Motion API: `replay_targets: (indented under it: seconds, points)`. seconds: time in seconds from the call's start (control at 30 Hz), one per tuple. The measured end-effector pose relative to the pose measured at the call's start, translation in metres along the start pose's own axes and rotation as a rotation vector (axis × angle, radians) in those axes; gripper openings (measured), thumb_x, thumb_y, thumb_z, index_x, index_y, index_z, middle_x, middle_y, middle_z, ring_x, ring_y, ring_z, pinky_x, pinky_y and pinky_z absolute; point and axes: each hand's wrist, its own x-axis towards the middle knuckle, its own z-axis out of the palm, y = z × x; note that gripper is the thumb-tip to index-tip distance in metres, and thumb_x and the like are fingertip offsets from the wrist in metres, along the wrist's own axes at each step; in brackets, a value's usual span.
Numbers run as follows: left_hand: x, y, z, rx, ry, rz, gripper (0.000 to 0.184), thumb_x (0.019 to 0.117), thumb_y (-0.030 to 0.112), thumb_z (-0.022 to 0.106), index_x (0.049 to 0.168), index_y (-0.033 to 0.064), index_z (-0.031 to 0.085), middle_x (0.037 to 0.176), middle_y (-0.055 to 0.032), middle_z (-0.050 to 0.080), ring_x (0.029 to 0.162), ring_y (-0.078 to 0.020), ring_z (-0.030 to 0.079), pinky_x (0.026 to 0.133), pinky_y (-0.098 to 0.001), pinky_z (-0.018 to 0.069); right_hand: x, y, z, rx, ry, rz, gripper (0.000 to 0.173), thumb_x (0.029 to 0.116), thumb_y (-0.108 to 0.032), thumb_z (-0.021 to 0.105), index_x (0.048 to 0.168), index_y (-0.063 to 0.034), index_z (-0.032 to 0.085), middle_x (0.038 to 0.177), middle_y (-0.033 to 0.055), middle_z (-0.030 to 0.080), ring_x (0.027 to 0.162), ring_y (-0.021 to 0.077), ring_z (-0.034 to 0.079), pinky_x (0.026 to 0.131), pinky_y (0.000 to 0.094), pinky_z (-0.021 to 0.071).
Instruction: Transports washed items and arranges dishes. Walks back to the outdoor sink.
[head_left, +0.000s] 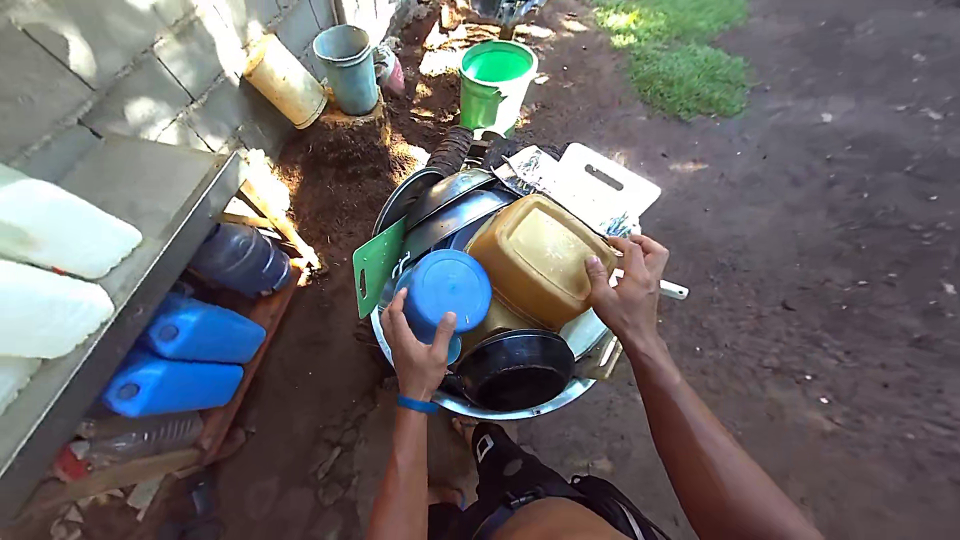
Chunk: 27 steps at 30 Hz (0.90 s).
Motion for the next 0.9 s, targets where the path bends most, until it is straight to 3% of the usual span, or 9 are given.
replay_targets:
  seconds: [0.13, 0.2, 0.33, 0.4, 0.47, 0.57, 0.7, 0.77, 0.9]
  points:
    - [0.033, 0.014, 0.025, 0.092, -0.003, -0.039, 0.083, 0.0852, 0.053, 0.075, 0.149, 0.0056, 0.049, 0.142, -0.0218, 0.052, 0.129, -0.0347, 0.053, 0.106, -0.0527, 0.0474, -0.003, 0.009, -0.002, 0.148, -0.099, 0.142, 0.057, 0.0965, -0.048, 0.063, 0.138, -0.0089, 0.058, 0.136, 0.0244, 0.052, 0.117, 0.0386, 0.059, 0.091, 0.0555, 0.0539]
    - [0.057, 0.011, 0.030, 0.058, -0.040, -0.031, 0.074, 0.0901, 0.052, 0.073, 0.145, 0.0068, 0.052, 0.139, -0.0183, 0.056, 0.126, -0.0304, 0.057, 0.104, -0.0507, 0.0501, -0.007, 0.011, -0.002, 0.160, -0.075, 0.100, 0.059, 0.0943, -0.046, 0.066, 0.139, -0.0088, 0.057, 0.131, 0.0232, 0.055, 0.113, 0.0376, 0.060, 0.089, 0.0545, 0.0542]
    - [0.091, -0.026, 0.028, -0.289, -0.187, -0.029, 0.045, 0.1015, 0.045, 0.062, 0.130, 0.0094, 0.064, 0.120, -0.0086, 0.070, 0.105, -0.0175, 0.069, 0.091, -0.0408, 0.0590, -0.013, 0.022, -0.008, 0.200, -0.071, 0.031, 0.059, 0.0948, -0.045, 0.065, 0.140, -0.0073, 0.056, 0.131, 0.0214, 0.055, 0.114, 0.0324, 0.061, 0.090, 0.0491, 0.0554]
    - [0.096, -0.044, 0.026, -0.490, -0.265, -0.145, 0.049, 0.1041, 0.050, 0.054, 0.133, 0.0115, 0.064, 0.122, -0.0079, 0.070, 0.108, -0.0189, 0.069, 0.094, -0.0426, 0.0585, -0.012, 0.031, -0.010, 0.221, -0.101, 0.054, 0.060, 0.0951, -0.046, 0.065, 0.141, -0.0087, 0.056, 0.134, 0.0212, 0.055, 0.116, 0.0318, 0.061, 0.091, 0.0481, 0.0561]
    - [0.098, -0.047, 0.024, -0.626, -0.316, -0.219, 0.049, 0.1035, 0.048, 0.056, 0.134, 0.0114, 0.062, 0.120, -0.0094, 0.070, 0.106, -0.0210, 0.069, 0.092, -0.0436, 0.0590, -0.012, 0.037, -0.011, 0.264, -0.119, 0.113, 0.059, 0.0947, -0.043, 0.068, 0.142, -0.0095, 0.056, 0.134, 0.0205, 0.054, 0.115, 0.0312, 0.061, 0.091, 0.0482, 0.0565]
    - [0.101, -0.037, 0.024, -0.661, -0.386, -0.043, 0.045, 0.0958, 0.028, 0.071, 0.134, 0.0059, 0.062, 0.123, -0.0125, 0.068, 0.107, -0.0225, 0.068, 0.091, -0.0413, 0.0596, -0.010, 0.041, -0.010, 0.316, -0.113, 0.183, 0.057, 0.0929, -0.038, 0.071, 0.140, -0.0090, 0.056, 0.130, 0.0191, 0.059, 0.109, 0.0296, 0.065, 0.089, 0.0484, 0.0580]
    - [0.110, -0.046, 0.040, -0.764, -0.319, 0.137, 0.048, 0.0861, 0.020, 0.079, 0.125, -0.0039, 0.066, 0.125, -0.0205, 0.068, 0.113, -0.0283, 0.068, 0.096, -0.0424, 0.0587, -0.015, 0.042, -0.004, 0.333, -0.072, 0.220, 0.054, 0.0928, -0.035, 0.072, 0.138, -0.0089, 0.058, 0.128, 0.0175, 0.061, 0.108, 0.0263, 0.067, 0.090, 0.0452, 0.0585]
    - [0.109, -0.056, 0.048, -0.887, -0.261, 0.099, 0.044, 0.0849, 0.024, 0.081, 0.119, -0.0004, 0.069, 0.122, -0.0185, 0.070, 0.111, -0.0263, 0.068, 0.094, -0.0411, 0.0588, -0.015, 0.042, -0.002, 0.356, -0.031, 0.242, 0.052, 0.0919, -0.031, 0.072, 0.136, -0.0076, 0.059, 0.126, 0.0172, 0.063, 0.107, 0.0257, 0.067, 0.090, 0.0451, 0.0583]
    - [0.097, -0.067, 0.060, -1.053, -0.181, -0.046, 0.047, 0.0827, 0.040, 0.083, 0.118, 0.0110, 0.069, 0.103, -0.0081, 0.073, 0.087, -0.0159, 0.071, 0.076, -0.0348, 0.0620, -0.016, 0.040, -0.001, 0.393, 0.012, 0.262, 0.051, 0.0921, -0.028, 0.068, 0.135, -0.0030, 0.057, 0.120, 0.0182, 0.066, 0.104, 0.0229, 0.068, 0.087, 0.0413, 0.0581]
